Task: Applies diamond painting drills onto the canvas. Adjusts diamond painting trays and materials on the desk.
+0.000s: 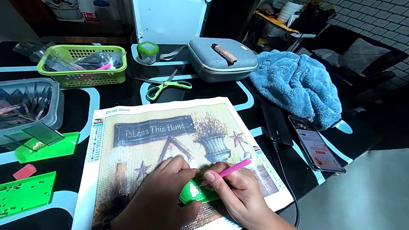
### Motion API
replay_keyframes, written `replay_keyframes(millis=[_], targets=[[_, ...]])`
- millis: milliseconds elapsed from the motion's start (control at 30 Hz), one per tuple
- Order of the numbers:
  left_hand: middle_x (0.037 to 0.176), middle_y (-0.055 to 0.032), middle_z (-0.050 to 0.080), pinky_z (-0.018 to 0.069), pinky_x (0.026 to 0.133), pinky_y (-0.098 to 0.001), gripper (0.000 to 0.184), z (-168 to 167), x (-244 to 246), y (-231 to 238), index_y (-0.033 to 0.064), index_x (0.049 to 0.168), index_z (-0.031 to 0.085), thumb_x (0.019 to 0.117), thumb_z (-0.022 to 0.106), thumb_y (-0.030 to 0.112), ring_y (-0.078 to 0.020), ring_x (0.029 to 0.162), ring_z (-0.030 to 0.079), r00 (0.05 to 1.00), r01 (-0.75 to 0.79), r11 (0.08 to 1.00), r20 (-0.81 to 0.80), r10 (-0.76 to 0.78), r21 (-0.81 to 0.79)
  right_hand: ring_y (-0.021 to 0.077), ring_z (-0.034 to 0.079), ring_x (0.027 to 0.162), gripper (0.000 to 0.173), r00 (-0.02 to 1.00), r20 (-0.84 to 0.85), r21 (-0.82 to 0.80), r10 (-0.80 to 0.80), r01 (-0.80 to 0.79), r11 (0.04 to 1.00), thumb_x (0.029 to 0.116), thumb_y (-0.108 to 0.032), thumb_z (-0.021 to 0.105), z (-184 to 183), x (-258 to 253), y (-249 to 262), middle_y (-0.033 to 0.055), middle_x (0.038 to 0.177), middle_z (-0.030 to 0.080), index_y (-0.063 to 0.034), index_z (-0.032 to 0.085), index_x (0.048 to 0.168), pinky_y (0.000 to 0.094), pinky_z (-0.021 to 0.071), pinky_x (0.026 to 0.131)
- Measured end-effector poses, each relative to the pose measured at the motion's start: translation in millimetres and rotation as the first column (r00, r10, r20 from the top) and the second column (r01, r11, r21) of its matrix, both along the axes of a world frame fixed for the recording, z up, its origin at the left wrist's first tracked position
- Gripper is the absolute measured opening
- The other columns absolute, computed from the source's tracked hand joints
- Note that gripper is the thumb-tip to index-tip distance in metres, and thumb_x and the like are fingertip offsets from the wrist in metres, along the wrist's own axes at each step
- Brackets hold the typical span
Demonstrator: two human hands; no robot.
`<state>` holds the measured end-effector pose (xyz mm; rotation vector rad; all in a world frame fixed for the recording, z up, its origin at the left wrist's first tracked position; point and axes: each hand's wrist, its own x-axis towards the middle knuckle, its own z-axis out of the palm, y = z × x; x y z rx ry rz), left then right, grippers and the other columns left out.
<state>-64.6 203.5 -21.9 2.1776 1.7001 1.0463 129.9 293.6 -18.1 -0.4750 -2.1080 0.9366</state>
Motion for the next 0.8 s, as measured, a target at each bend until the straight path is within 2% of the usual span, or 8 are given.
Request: replay_keyframes(millis=[67, 133, 200, 267, 333, 433, 567, 800], targets=[[0.093, 0.0017, 0.066, 0.0539, 0.068, -0.0222, 0.044, 0.7, 0.3, 0.2, 0.0184, 0.109, 0.076, 0.0789, 0.070, 0.050, -0.0089, 0.082, 0.063, 1.000, 0.001, 1.000, 0.003, -0.001, -0.004, 0.0031, 0.066, 0.075, 0.033, 0.999, -0.041, -0.061, 0.011, -0.014, 0.998, 0.1093, -0.025, 0.051, 2.0, 1.0, 1.3, 0.0030, 0.079, 0.068, -0.0020, 0.067, 0.092, 0.0195, 0.0557, 0.070], [0.095, 0.0013, 0.067, 0.0546, 0.070, -0.0231, 0.045, 1.7, -0.3, -0.5, 0.0196, 0.113, 0.076, 0.0790, 0.071, 0.049, -0.0100, 0.085, 0.064, 1.000, 0.005, 1.000, 0.010, -0.005, -0.025, -0.0002, 0.065, 0.073, 0.031, 0.995, -0.103, -0.187, 0.000, -0.020, 0.982, 0.1095, -0.022, 0.051, 5.1, 4.6, 3.0, -0.0001, 0.079, 0.068, -0.0028, 0.067, 0.092, 0.0161, 0.0552, 0.066], [0.097, -0.0004, 0.068, 0.0556, 0.071, -0.0268, 0.047, 4.4, -1.1, -1.7, 0.0190, 0.116, 0.077, 0.0783, 0.073, 0.047, -0.0126, 0.086, 0.065, 1.000, 0.013, 0.998, 0.022, -0.012, -0.058, -0.0026, 0.063, 0.068, 0.029, 0.987, -0.133, -0.336, -0.088, 0.039, 0.941, 0.1089, -0.023, 0.051, 9.1, 12.9, 7.8, -0.0044, 0.079, 0.070, -0.0080, 0.069, 0.091, 0.0135, 0.0526, 0.061], [0.099, -0.0029, 0.068, 0.0568, 0.071, -0.0316, 0.049, 8.3, -2.2, -2.0, 0.0172, 0.118, 0.076, 0.0786, 0.074, 0.046, -0.0164, 0.087, 0.066, 0.999, 0.036, 0.994, 0.037, -0.032, -0.106, -0.0031, 0.062, 0.062, 0.029, 0.974, -0.093, -0.407, -0.206, 0.151, 0.901, 0.1088, -0.025, 0.050, 11.0, 26.9, 18.2, -0.0065, 0.076, 0.070, -0.0135, 0.069, 0.090, 0.0121, 0.0507, 0.056], [0.102, -0.0062, 0.068, 0.0568, 0.074, -0.0362, 0.050, 14.9, -3.0, -2.1, 0.0145, 0.121, 0.075, 0.0803, 0.076, 0.043, -0.0207, 0.090, 0.066, 0.997, 0.066, 0.983, 0.057, -0.057, -0.172, -0.0017, 0.061, 0.058, 0.030, 0.954, -0.062, -0.412, -0.293, 0.243, 0.878, 0.1086, -0.023, 0.050, 8.8, 41.4, 30.5, -0.0048, 0.073, 0.070, -0.0143, 0.068, 0.087, 0.0124, 0.0491, 0.053], [0.105, -0.0104, 0.069, 0.0567, 0.076, -0.0399, 0.049, 21.7, -3.7, -2.4, 0.0112, 0.122, 0.075, 0.0818, 0.078, 0.039, -0.0250, 0.092, 0.067, 0.995, 0.083, 0.972, 0.080, -0.067, -0.221, -0.0010, 0.059, 0.056, 0.030, 0.939, -0.031, -0.359, -0.342, 0.309, 0.881, 0.1081, -0.022, 0.050, 5.3, 53.2, 38.1, -0.0050, 0.071, 0.069, -0.0140, 0.068, 0.085, 0.0123, 0.0491, 0.053], [0.106, -0.0123, 0.068, 0.0557, 0.079, -0.0404, 0.049, 24.5, -4.7, -2.6, 0.0101, 0.123, 0.074, 0.0826, 0.080, 0.038, -0.0261, 0.094, 0.066, 0.993, 0.100, 0.963, 0.081, -0.082, -0.249, -0.0013, 0.059, 0.057, 0.029, 0.936, -0.025, -0.296, -0.351, 0.328, 0.897, 0.1081, -0.023, 0.051, 3.0, 54.5, 36.8, -0.0058, 0.071, 0.067, -0.0142, 0.067, 0.085, 0.0124, 0.0492, 0.053], [0.106, -0.0123, 0.067, 0.0546, 0.079, -0.0384, 0.048, 27.7, -5.5, -3.2, 0.0103, 0.124, 0.074, 0.0838, 0.080, 0.037, -0.0248, 0.095, 0.065, 0.992, 0.103, 0.954, 0.093, -0.080, -0.280, -0.0010, 0.058, 0.055, 0.028, 0.932, -0.036, -0.291, -0.362, 0.337, 0.896, 0.1075, -0.023, 0.053, 2.3, 52.3, 36.5, -0.0052, 0.070, 0.066, -0.0136, 0.066, 0.084, 0.0121, 0.0481, 0.052]])
